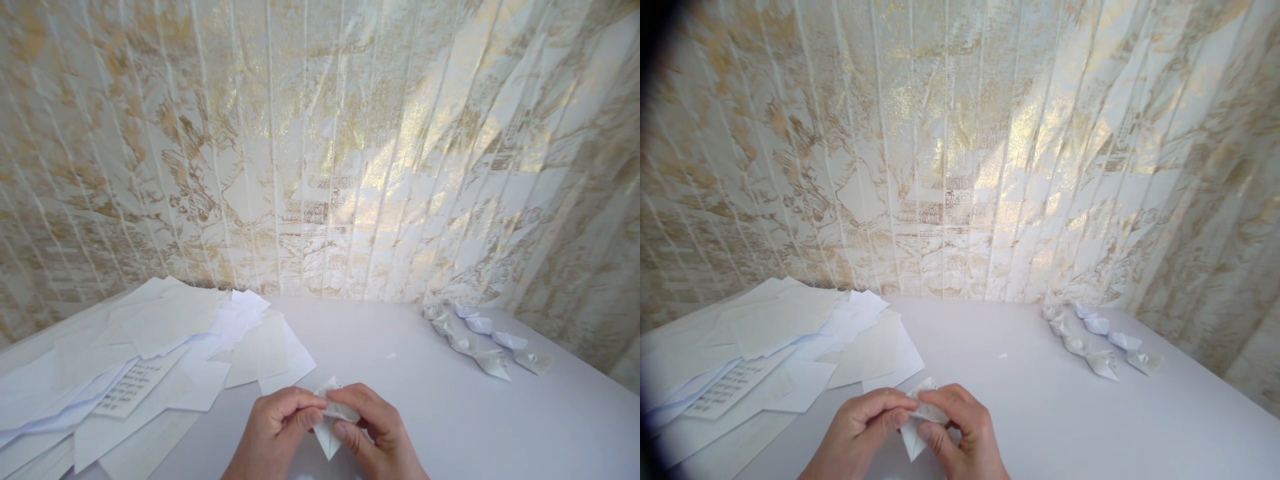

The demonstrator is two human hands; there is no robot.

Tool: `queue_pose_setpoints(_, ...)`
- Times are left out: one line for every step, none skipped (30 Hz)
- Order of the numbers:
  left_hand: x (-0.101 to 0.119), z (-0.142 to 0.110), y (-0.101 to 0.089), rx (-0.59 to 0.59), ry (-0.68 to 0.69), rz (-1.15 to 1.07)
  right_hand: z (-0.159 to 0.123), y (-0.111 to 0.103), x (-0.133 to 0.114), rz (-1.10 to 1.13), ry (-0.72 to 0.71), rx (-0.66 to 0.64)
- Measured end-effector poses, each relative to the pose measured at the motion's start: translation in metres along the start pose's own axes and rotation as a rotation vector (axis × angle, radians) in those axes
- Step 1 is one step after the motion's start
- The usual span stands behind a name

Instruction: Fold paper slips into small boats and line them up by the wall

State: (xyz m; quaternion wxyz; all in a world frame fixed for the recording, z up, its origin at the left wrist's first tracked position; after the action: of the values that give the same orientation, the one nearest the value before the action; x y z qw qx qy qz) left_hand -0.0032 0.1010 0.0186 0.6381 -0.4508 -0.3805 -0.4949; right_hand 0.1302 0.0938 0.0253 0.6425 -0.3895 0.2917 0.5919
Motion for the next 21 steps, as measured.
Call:
queue_pose_setpoints(-0.001, 0.000, 0.001, -0.001, -0.008, -0.010, 0.000, -0.001, 0.000, -0.015, -0.013, 0.016)
queue_pose_setpoints(-0.003, -0.001, 0.002, 0.008, -0.029, -0.025, 0.000, -0.002, 0.001, -0.022, -0.012, 0.043)
queue_pose_setpoints(-0.006, -0.001, 0.002, 0.019, -0.062, -0.046, 0.000, -0.004, 0.003, -0.021, 0.001, 0.078)
queue_pose_setpoints(-0.009, -0.001, 0.002, 0.031, -0.102, -0.073, -0.001, -0.005, 0.006, -0.014, 0.023, 0.111)
queue_pose_setpoints(-0.012, -0.002, 0.003, 0.046, -0.141, -0.106, -0.002, -0.006, 0.010, 0.000, 0.052, 0.133)
queue_pose_setpoints(-0.014, -0.003, 0.003, 0.057, -0.178, -0.138, -0.003, -0.006, 0.014, 0.021, 0.083, 0.150)
queue_pose_setpoints(-0.015, -0.003, 0.004, 0.063, -0.206, -0.163, -0.004, -0.006, 0.018, 0.043, 0.115, 0.164)
queue_pose_setpoints(-0.015, -0.004, 0.004, 0.066, -0.226, -0.180, -0.005, -0.006, 0.021, 0.065, 0.145, 0.174)
queue_pose_setpoints(-0.014, -0.004, 0.004, 0.062, -0.238, -0.185, -0.006, -0.006, 0.024, 0.084, 0.172, 0.183)
queue_pose_setpoints(-0.013, -0.004, 0.005, 0.058, -0.244, -0.182, -0.007, -0.006, 0.026, 0.100, 0.196, 0.192)
queue_pose_setpoints(-0.012, -0.004, 0.005, 0.049, -0.246, -0.174, -0.007, -0.006, 0.028, 0.114, 0.220, 0.201)
queue_pose_setpoints(-0.011, -0.004, 0.005, 0.045, -0.245, -0.168, -0.007, -0.007, 0.030, 0.127, 0.245, 0.212)
queue_pose_setpoints(-0.011, -0.004, 0.004, 0.047, -0.244, -0.164, -0.008, -0.007, 0.032, 0.141, 0.272, 0.222)
queue_pose_setpoints(-0.011, -0.003, 0.003, 0.052, -0.244, -0.164, -0.008, -0.007, 0.033, 0.158, 0.300, 0.231)
queue_pose_setpoints(-0.012, -0.003, 0.003, 0.060, -0.249, -0.170, -0.008, -0.008, 0.035, 0.176, 0.327, 0.240)
queue_pose_setpoints(-0.013, -0.003, 0.002, 0.069, -0.256, -0.186, -0.009, -0.008, 0.035, 0.194, 0.348, 0.248)
queue_pose_setpoints(-0.014, -0.003, 0.002, 0.077, -0.263, -0.209, -0.009, -0.008, 0.035, 0.209, 0.361, 0.257)
queue_pose_setpoints(-0.015, -0.003, 0.002, 0.087, -0.270, -0.235, -0.008, -0.009, 0.035, 0.221, 0.365, 0.270)
queue_pose_setpoints(-0.016, -0.003, 0.002, 0.092, -0.277, -0.259, -0.008, -0.011, 0.033, 0.229, 0.360, 0.285)
queue_pose_setpoints(-0.016, -0.003, 0.002, 0.099, -0.281, -0.279, -0.007, -0.012, 0.032, 0.236, 0.351, 0.300)
queue_pose_setpoints(-0.015, -0.002, 0.002, 0.107, -0.280, -0.296, -0.006, -0.013, 0.031, 0.243, 0.341, 0.316)
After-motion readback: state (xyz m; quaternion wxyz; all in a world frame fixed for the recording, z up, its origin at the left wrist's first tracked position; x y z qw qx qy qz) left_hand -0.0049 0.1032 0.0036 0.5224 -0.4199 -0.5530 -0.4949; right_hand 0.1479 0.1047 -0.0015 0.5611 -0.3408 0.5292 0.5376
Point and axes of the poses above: each hand's wrist, its own z-axis towards the middle knuckle, its own y-axis out of the palm, x = y × z, the point moved 9 cm from there along z, towards the middle knuckle, and after that the axes turned 12 degrees about x, right-handed, at the moved point
